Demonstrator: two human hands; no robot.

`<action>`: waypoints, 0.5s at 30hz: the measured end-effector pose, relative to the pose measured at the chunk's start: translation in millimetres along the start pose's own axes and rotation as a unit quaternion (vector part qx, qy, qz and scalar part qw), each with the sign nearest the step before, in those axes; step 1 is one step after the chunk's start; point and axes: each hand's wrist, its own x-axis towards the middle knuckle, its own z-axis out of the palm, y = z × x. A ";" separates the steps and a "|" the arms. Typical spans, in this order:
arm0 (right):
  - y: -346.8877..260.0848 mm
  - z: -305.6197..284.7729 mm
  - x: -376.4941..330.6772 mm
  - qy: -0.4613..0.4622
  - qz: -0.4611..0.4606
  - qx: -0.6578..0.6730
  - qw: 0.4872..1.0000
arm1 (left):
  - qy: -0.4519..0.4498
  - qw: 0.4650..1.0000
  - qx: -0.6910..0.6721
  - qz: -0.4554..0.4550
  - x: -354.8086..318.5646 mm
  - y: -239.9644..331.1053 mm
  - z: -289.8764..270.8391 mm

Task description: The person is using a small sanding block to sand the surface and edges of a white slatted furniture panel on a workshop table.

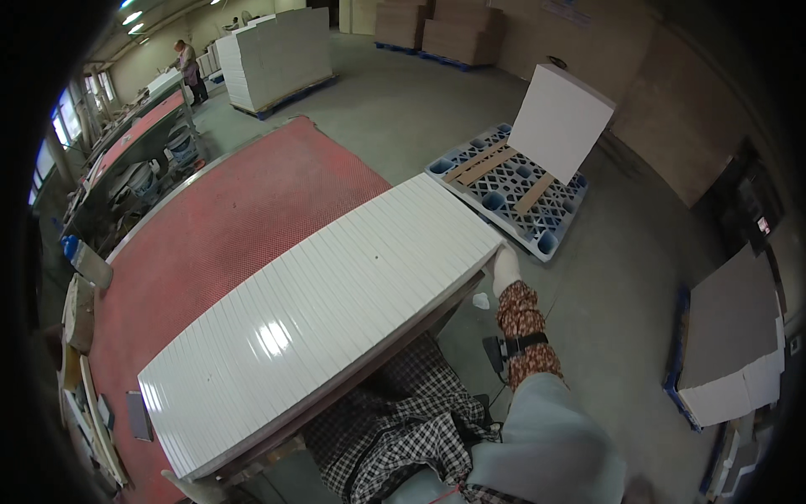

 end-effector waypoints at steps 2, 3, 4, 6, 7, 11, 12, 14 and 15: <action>0.0 -7.4 -9.7 0.001 0.001 0.012 1.000 | 0.006 0.990 -0.142 -0.021 -18.5 27.7 34.1; 9.4 -12.8 -1.9 -0.024 -0.011 0.015 1.000 | -0.041 0.998 0.027 0.035 5.8 20.7 -8.0; 7.7 -18.9 -6.4 -0.060 -0.028 -0.076 0.995 | -0.067 0.968 0.218 0.101 33.4 8.6 -50.9; 5.0 8.8 -25.7 -0.056 0.003 -0.048 0.997 | -0.060 0.962 0.228 0.139 52.1 11.6 -73.7; 2.6 12.5 -30.2 0.006 0.012 -0.113 0.994 | -0.051 0.959 0.236 0.150 59.5 28.9 -50.7; 15.4 -104.9 51.5 -0.052 -0.141 -0.204 0.967 | -0.214 0.961 0.079 -0.153 107.5 46.2 2.1; -10.5 -172.7 78.0 -0.132 -0.239 -0.206 0.940 | -0.238 0.952 0.069 -0.179 116.7 22.3 38.9; 2.2 -129.3 74.9 -0.114 -0.094 0.054 0.987 | -0.249 0.954 0.070 -0.154 98.7 48.4 58.6; 18.5 -79.8 64.6 -0.073 -0.023 0.122 0.990 | -0.263 0.953 0.063 -0.136 95.8 63.0 49.8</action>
